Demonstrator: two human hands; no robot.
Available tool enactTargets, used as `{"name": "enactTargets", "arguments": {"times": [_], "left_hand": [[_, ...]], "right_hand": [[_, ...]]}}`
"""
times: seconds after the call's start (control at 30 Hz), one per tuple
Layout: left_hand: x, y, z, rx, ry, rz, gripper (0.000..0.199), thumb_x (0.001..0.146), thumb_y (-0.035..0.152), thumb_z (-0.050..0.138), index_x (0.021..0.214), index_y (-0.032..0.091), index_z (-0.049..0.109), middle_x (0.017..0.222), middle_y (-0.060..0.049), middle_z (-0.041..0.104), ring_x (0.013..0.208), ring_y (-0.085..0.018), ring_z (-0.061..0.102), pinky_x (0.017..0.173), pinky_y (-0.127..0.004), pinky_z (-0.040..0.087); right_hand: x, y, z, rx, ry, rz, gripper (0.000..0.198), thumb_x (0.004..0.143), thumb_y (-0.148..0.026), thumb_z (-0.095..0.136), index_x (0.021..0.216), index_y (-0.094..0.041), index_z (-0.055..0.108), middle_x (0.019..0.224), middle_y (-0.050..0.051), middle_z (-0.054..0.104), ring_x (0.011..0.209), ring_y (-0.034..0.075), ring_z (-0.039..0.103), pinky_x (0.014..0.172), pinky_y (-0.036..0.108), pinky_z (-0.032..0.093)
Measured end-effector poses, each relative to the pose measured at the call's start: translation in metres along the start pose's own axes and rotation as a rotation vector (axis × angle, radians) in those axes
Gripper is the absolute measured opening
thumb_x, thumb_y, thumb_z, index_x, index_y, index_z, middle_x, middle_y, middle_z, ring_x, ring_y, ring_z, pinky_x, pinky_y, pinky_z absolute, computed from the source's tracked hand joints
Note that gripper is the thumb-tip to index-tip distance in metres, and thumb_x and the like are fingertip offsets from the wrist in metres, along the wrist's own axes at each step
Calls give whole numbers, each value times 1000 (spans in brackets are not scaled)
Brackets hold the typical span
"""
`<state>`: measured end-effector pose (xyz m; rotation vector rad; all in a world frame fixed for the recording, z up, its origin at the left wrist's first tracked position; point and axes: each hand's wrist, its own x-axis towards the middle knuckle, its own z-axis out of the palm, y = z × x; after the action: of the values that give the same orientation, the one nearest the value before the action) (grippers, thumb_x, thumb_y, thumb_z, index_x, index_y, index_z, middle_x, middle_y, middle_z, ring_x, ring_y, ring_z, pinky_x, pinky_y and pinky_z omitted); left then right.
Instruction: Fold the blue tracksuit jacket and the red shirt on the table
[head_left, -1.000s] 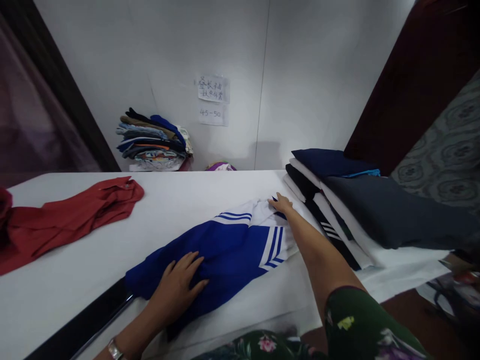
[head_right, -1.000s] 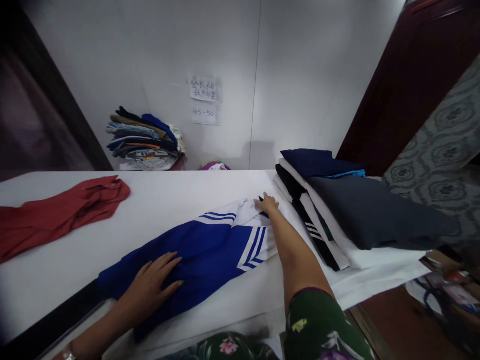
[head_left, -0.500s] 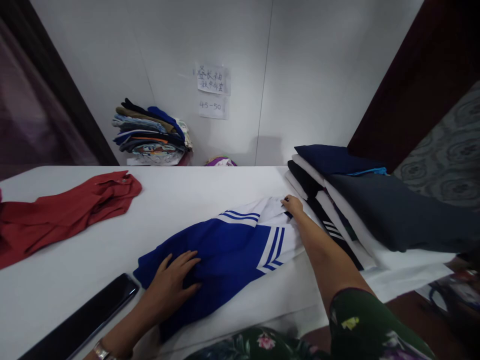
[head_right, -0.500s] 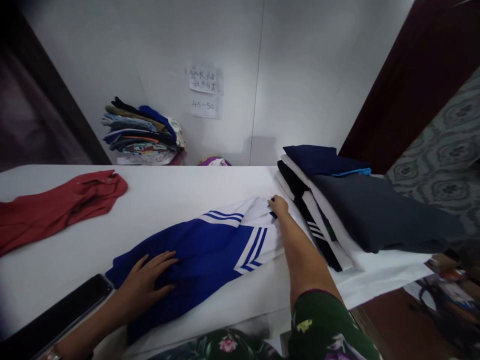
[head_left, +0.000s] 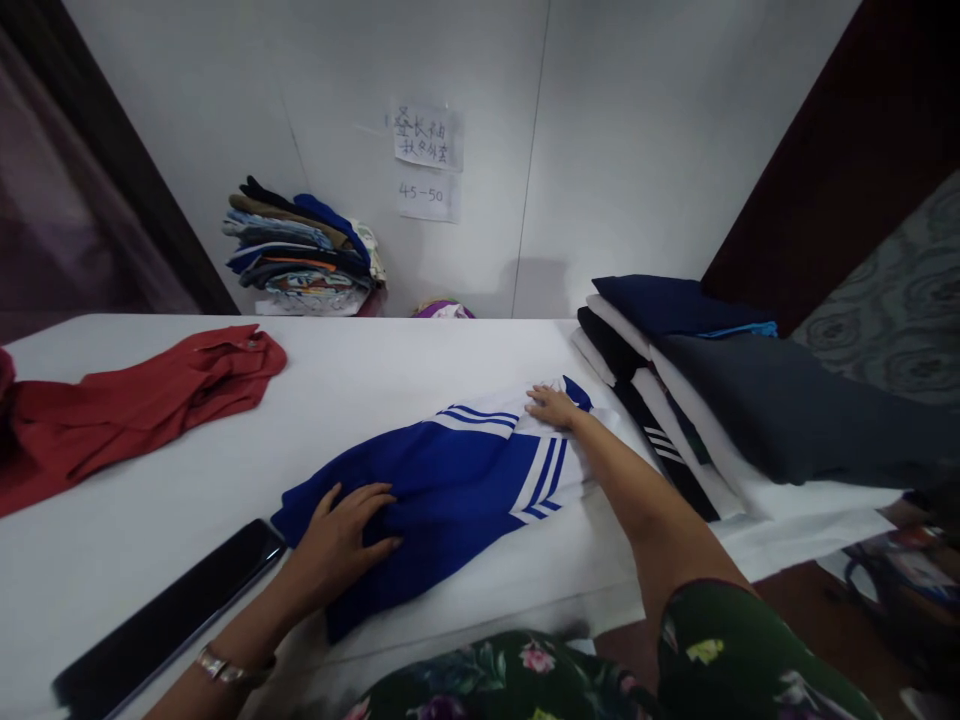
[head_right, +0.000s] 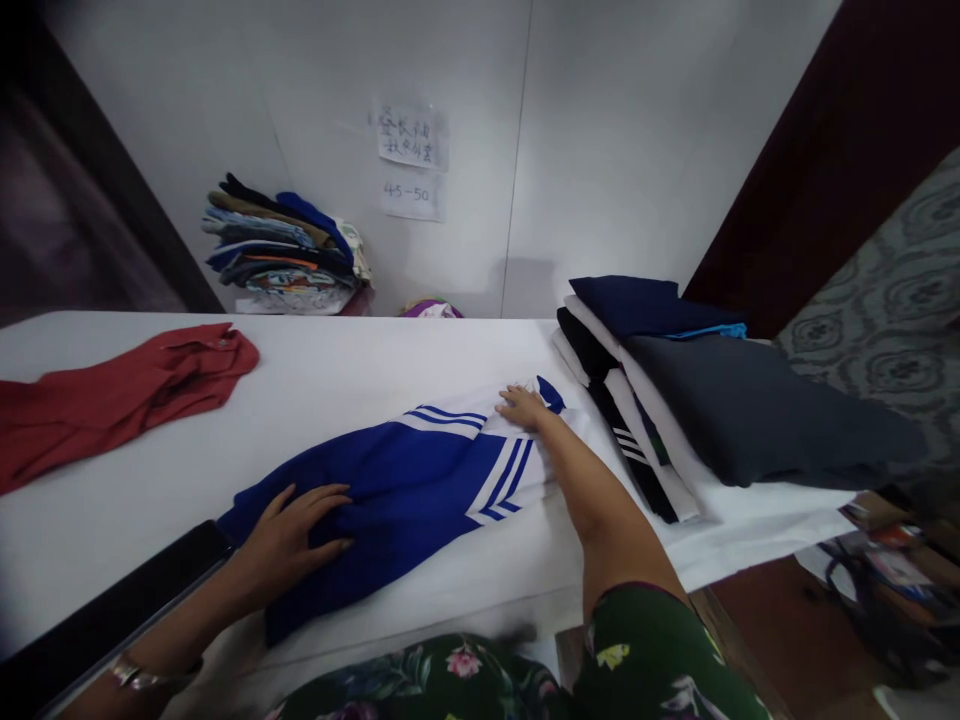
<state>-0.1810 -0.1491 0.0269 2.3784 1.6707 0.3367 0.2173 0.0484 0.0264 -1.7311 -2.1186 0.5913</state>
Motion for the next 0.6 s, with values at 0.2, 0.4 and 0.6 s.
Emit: {"name": "enactTargets", "arguments": {"times": [0.2, 0.4, 0.6], "left_hand": [[-3, -6, 3, -32, 37, -21, 42, 77, 54, 58, 109, 27, 66, 132, -7, 62, 124, -31, 54, 113, -62, 21], [0, -11, 11, -4, 144, -5, 42, 80, 58, 49, 99, 26, 68, 126, -9, 64, 122, -34, 55, 110, -61, 26], [4, 0, 5, 138, 267, 5, 34, 82, 49, 42, 83, 25, 65, 121, -11, 66, 123, -35, 53, 107, -59, 31]], "right_hand": [[-48, 38, -51, 175, 330, 117, 45, 95, -42, 43, 130, -18, 58, 133, 8, 60, 123, 21, 55, 104, 34, 41], [-136, 80, -48, 188, 477, 364, 43, 90, -43, 48, 112, -13, 69, 103, 10, 73, 98, 25, 67, 88, 37, 50], [-148, 69, -25, 180, 403, 423, 51, 84, -53, 56, 118, -15, 67, 101, 8, 72, 95, 23, 66, 84, 31, 49]]}}
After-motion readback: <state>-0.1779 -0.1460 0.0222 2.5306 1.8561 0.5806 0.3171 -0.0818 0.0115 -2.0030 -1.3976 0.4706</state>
